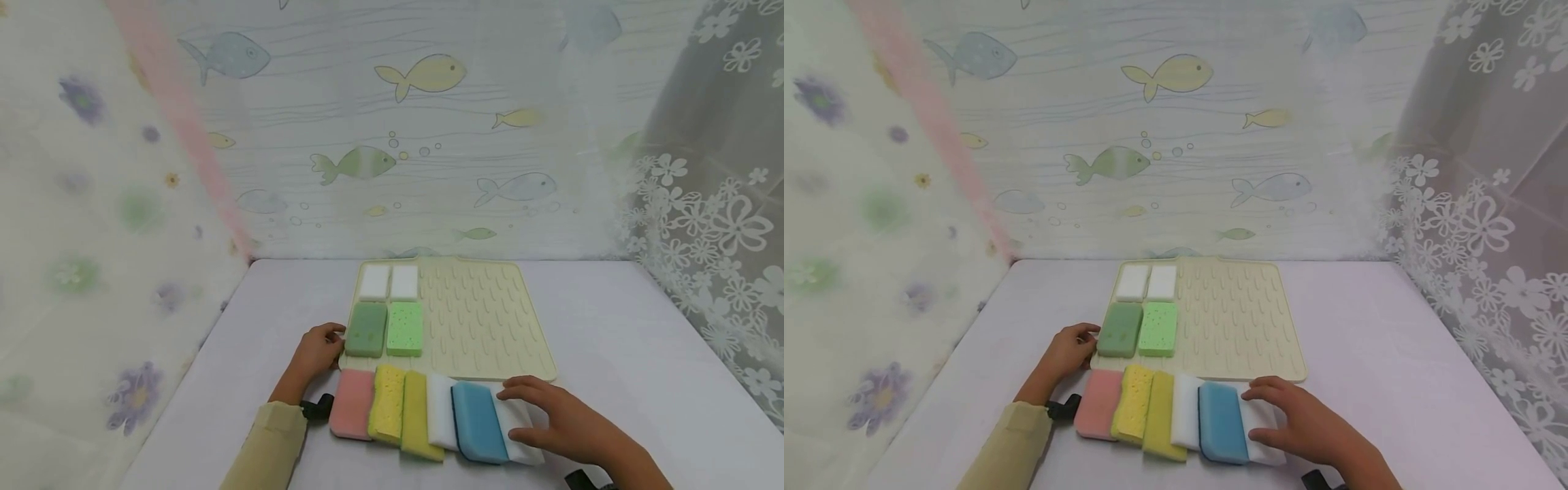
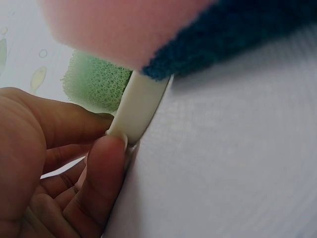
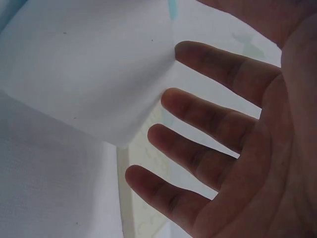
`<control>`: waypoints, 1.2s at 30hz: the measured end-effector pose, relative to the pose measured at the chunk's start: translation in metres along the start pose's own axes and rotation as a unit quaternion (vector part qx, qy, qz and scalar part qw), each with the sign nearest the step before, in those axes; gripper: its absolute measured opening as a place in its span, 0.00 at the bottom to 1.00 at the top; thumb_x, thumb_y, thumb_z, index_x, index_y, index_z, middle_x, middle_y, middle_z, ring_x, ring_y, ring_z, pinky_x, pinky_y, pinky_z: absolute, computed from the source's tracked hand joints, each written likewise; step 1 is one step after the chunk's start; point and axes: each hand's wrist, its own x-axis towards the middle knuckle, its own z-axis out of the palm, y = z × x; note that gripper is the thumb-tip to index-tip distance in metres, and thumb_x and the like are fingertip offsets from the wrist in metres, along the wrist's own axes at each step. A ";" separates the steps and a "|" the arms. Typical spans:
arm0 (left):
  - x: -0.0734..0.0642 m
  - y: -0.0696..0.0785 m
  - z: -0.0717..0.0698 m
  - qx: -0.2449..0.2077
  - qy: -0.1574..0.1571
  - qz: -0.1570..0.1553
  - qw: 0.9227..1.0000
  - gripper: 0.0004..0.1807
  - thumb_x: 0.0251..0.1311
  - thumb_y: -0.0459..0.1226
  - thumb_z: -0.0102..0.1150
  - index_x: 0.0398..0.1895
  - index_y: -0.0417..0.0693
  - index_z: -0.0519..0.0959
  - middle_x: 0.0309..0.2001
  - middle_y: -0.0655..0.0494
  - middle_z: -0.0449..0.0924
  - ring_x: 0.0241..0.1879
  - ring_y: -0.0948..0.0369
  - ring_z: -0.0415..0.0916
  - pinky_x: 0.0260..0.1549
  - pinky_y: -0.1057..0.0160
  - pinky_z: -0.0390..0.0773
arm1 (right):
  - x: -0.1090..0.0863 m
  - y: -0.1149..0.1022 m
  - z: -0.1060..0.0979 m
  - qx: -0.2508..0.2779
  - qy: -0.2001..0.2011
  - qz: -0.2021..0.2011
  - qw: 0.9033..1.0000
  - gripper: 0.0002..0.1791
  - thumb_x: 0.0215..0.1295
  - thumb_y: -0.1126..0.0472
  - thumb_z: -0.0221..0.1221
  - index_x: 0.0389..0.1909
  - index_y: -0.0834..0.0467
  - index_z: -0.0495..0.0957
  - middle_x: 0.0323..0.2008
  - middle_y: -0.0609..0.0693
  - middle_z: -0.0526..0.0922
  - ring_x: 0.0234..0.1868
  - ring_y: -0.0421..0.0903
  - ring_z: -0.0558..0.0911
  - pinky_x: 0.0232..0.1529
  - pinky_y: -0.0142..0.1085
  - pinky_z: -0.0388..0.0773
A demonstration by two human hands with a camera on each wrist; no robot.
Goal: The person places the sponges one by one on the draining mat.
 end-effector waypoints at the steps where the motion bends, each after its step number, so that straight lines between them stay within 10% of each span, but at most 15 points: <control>1: 0.000 0.000 0.000 -0.002 0.000 0.000 1.000 0.19 0.65 0.38 0.56 0.59 0.46 0.77 0.40 0.49 0.81 0.20 0.62 0.77 0.20 0.63 0.77 | 0.000 0.000 0.000 0.007 -0.005 0.005 1.000 0.30 0.55 0.29 0.59 0.57 0.36 0.74 0.62 0.43 0.73 0.60 0.52 0.76 0.51 0.49 0.78; 13: -0.002 0.003 -0.001 -0.003 -0.002 -0.001 1.000 0.19 0.65 0.37 0.56 0.58 0.45 0.77 0.39 0.49 0.81 0.20 0.62 0.77 0.21 0.64 0.78 | -0.002 0.004 0.009 0.052 -0.037 0.032 0.997 0.45 0.39 0.30 0.69 0.64 0.32 0.68 0.69 0.47 0.64 0.65 0.59 0.71 0.53 0.58 0.75; 22: -0.002 0.003 -0.001 -0.001 0.000 -0.006 1.000 0.19 0.65 0.37 0.55 0.59 0.45 0.77 0.39 0.50 0.81 0.20 0.62 0.77 0.21 0.63 0.77 | -0.005 0.008 0.009 0.079 -0.037 0.002 0.996 0.39 0.46 0.32 0.68 0.63 0.32 0.70 0.70 0.50 0.63 0.62 0.55 0.73 0.44 0.32 0.80; 36: -0.004 0.004 -0.001 -0.003 -0.003 -0.003 1.000 0.19 0.65 0.38 0.55 0.59 0.46 0.76 0.40 0.49 0.81 0.21 0.62 0.77 0.21 0.63 0.78 | -0.015 0.008 0.003 0.028 0.009 -0.032 0.999 0.25 0.55 0.36 0.65 0.55 0.29 0.75 0.62 0.41 0.73 0.60 0.40 0.75 0.45 0.32 0.78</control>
